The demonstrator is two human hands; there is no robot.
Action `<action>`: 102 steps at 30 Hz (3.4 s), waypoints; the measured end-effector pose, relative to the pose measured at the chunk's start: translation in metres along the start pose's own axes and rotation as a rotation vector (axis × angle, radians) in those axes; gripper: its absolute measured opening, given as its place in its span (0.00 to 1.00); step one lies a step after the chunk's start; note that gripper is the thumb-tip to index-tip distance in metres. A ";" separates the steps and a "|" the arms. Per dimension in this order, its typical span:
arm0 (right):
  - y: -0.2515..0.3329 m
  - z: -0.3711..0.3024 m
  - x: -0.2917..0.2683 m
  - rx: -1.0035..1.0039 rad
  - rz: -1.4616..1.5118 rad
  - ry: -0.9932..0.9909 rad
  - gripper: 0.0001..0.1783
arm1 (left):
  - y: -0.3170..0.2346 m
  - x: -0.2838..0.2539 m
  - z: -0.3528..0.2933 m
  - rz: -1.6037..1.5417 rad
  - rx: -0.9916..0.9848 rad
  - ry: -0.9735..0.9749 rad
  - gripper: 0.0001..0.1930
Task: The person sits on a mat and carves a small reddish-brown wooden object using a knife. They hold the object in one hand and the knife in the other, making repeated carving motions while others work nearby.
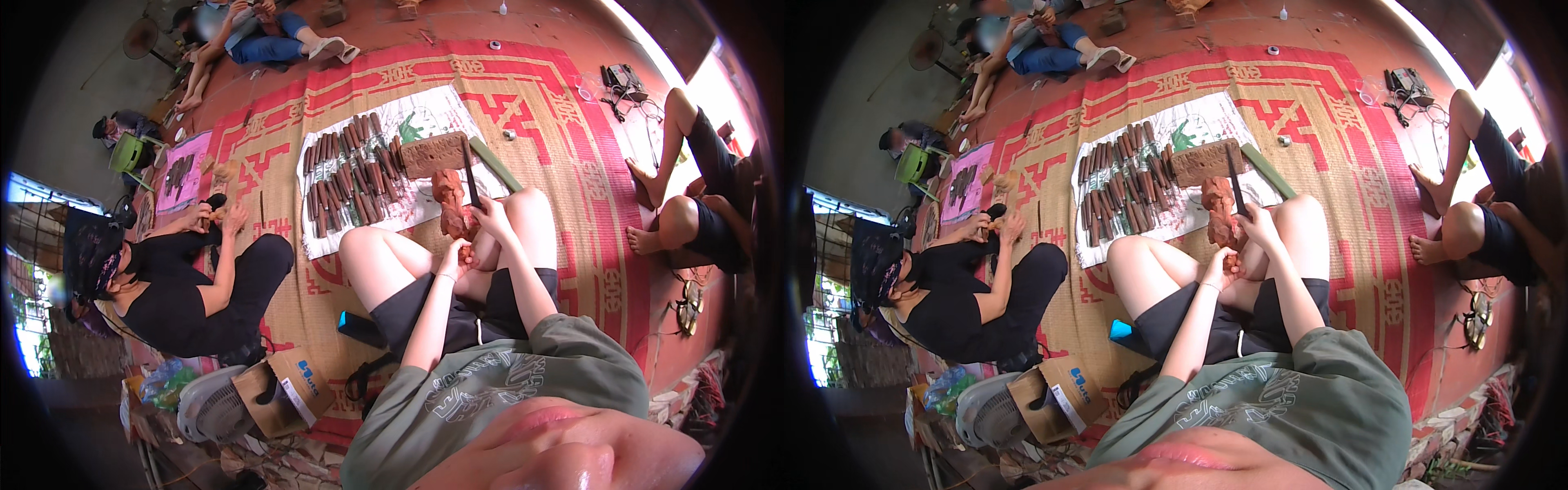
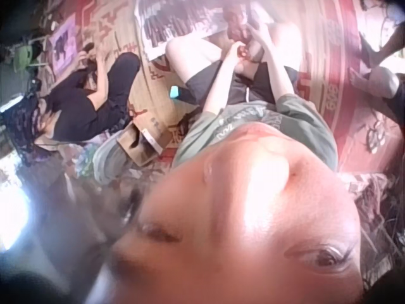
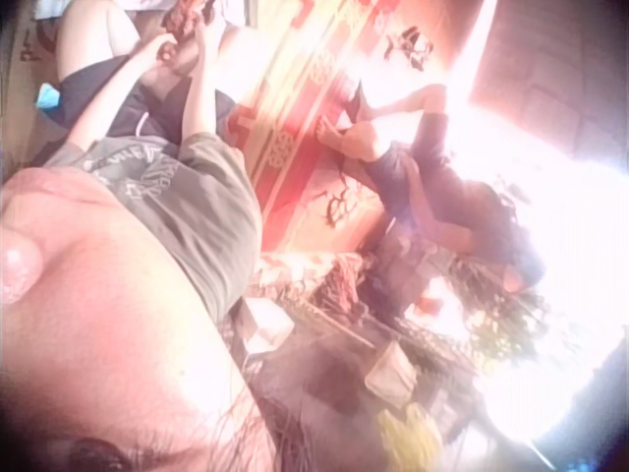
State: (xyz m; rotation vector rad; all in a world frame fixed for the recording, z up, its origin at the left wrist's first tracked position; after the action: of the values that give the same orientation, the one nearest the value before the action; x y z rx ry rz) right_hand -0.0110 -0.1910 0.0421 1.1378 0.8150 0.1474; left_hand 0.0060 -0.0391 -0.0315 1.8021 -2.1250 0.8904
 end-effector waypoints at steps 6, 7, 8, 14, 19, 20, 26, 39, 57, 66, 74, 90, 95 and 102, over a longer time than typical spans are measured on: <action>0.017 0.002 -0.006 0.009 -0.010 0.146 0.12 | -0.001 -0.008 0.012 0.005 0.033 0.088 0.08; 0.018 0.001 -0.008 0.053 0.001 0.184 0.12 | 0.002 -0.011 0.014 -0.001 0.041 0.107 0.08; 0.014 0.002 -0.010 0.122 0.043 0.196 0.12 | 0.004 -0.008 0.013 -0.015 0.032 0.095 0.08; -0.029 -0.001 -0.010 0.296 0.036 0.194 0.13 | -0.001 0.003 -0.002 0.013 0.006 0.011 0.09; -0.022 0.001 -0.016 0.366 -0.019 0.089 0.15 | -0.001 0.001 -0.002 0.011 -0.003 -0.011 0.08; -0.022 0.003 -0.017 0.286 -0.051 0.077 0.15 | -0.002 0.001 -0.002 0.021 -0.004 -0.009 0.08; -0.014 0.011 -0.034 0.192 -0.160 -0.045 0.12 | -0.001 0.003 -0.001 0.060 0.015 0.017 0.08; -0.028 0.018 -0.084 0.277 -0.110 -0.279 0.09 | 0.001 0.005 0.000 0.090 0.025 -0.017 0.07; 0.000 0.023 -0.101 0.187 0.076 -0.449 0.10 | 0.002 0.003 0.003 0.059 0.004 -0.009 0.06; 0.040 0.025 -0.090 -0.035 -0.117 -0.473 0.08 | 0.001 0.001 0.002 0.049 0.022 0.010 0.06; 0.073 0.033 -0.049 -0.187 -0.125 -0.404 0.08 | 0.000 0.006 -0.002 0.104 0.047 -0.019 0.07; -0.013 0.053 0.033 -0.148 -0.468 -0.147 0.09 | 0.000 0.014 -0.009 0.109 0.006 -0.047 0.07; -0.004 0.053 0.045 -0.264 -0.331 -0.091 0.08 | -0.002 0.002 -0.002 0.074 0.033 -0.020 0.06; 0.005 0.039 0.021 0.057 -0.126 -0.020 0.09 | 0.012 -0.013 0.032 0.030 0.045 0.049 0.13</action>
State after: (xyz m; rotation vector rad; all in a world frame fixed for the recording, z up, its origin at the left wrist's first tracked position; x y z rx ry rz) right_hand 0.0306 -0.2069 0.0425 1.1358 0.8755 0.0083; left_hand 0.0045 -0.0463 -0.0674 1.7558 -2.1236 0.9868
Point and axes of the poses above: each hand's wrist, its own z-axis towards the middle knuckle, its own x-axis out of the palm, y = z × x, the point moved 5 cm from there along z, towards the middle knuckle, and after that the axes turned 10 degrees about -y, right-handed, at the moved point
